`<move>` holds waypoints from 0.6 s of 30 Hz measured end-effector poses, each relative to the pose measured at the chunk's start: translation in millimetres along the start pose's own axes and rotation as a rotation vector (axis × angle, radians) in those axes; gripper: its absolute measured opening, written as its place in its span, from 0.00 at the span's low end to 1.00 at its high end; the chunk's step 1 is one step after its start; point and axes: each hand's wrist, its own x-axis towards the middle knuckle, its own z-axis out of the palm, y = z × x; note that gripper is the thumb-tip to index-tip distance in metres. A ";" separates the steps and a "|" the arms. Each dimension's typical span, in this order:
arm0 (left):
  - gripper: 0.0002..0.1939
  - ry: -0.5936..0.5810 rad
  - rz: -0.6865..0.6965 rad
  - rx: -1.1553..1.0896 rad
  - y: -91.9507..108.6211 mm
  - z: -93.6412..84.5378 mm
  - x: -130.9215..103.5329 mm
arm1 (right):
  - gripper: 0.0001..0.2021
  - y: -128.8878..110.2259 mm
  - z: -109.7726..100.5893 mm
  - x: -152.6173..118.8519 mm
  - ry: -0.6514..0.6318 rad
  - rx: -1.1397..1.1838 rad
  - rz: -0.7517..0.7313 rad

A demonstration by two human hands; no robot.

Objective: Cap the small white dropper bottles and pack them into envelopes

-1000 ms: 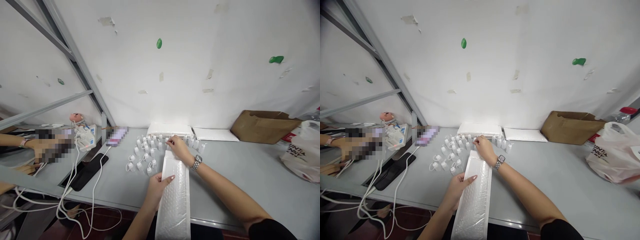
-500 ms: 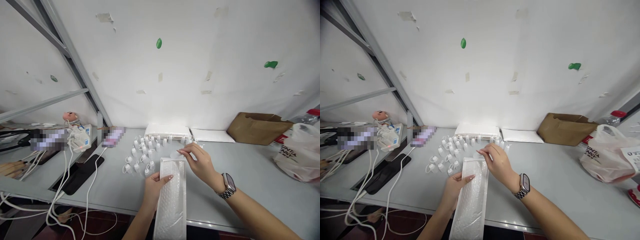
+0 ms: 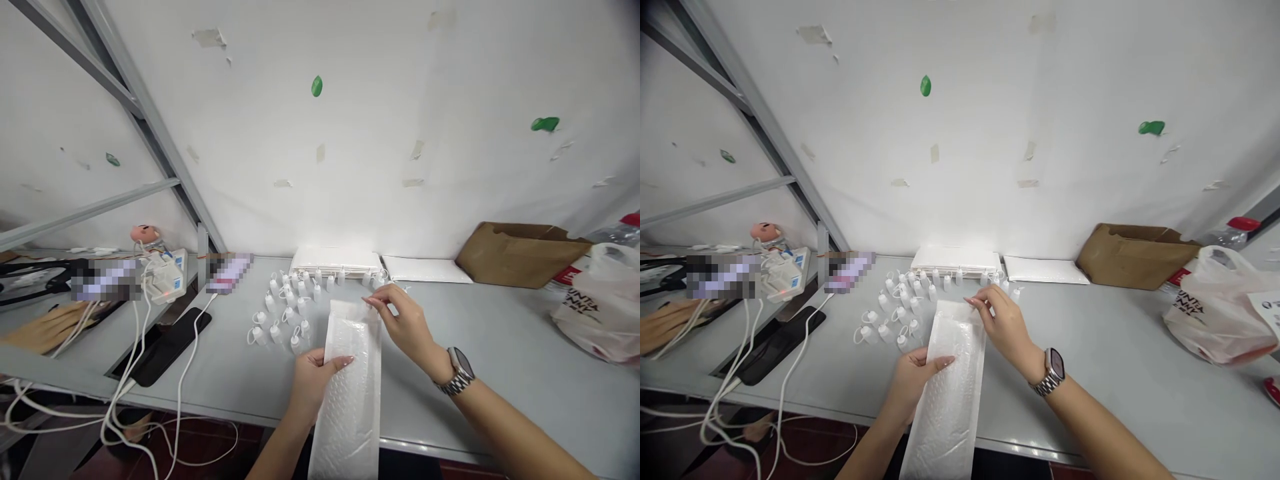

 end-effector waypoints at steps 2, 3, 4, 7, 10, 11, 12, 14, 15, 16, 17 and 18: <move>0.13 -0.013 0.005 0.019 -1.0 0.8 -0.7 | 0.10 2.6 0.6 5.6 -0.143 0.062 0.159; 0.14 -0.015 0.009 0.016 -1.9 1.2 -0.5 | 0.11 2.9 1.4 7.8 -0.238 0.094 0.237; 0.15 -0.011 0.016 0.006 -3.2 1.6 -0.1 | 0.13 2.6 2.8 9.3 -0.334 0.121 0.300; 0.20 0.019 0.040 -0.046 -7.3 2.4 2.1 | 0.17 -1.8 9.4 8.8 -0.505 0.146 0.354; 0.19 0.049 0.059 -0.084 -10.1 3.1 4.3 | 0.22 -9.4 16.7 2.4 -0.520 0.126 0.328; 0.19 0.051 0.063 -0.095 -10.7 3.3 4.8 | 0.23 -11.6 18.5 0.0 -0.535 0.125 0.324; 0.19 0.050 0.068 -0.105 -11.1 3.4 5.2 | 0.25 -13.3 19.9 -2.1 -0.562 0.128 0.325; 0.18 0.042 0.070 -0.120 -11.3 3.0 5.8 | 0.26 -13.9 21.4 -5.3 -0.624 0.141 0.318; 0.18 0.044 0.068 -0.123 -11.2 2.3 6.0 | 0.25 -12.5 21.6 -6.3 -0.625 0.150 0.296; 0.19 0.055 0.065 -0.125 -10.8 1.3 6.2 | 0.23 -10.1 21.5 -7.2 -0.579 0.156 0.264; 0.19 0.073 0.062 -0.130 -10.3 0.0 6.3 | 0.20 -6.7 20.9 -7.8 -0.477 0.150 0.231; 0.19 0.093 0.056 -0.141 -9.5 -1.5 6.4 | 0.15 -2.6 20.0 -8.4 -0.335 0.135 0.207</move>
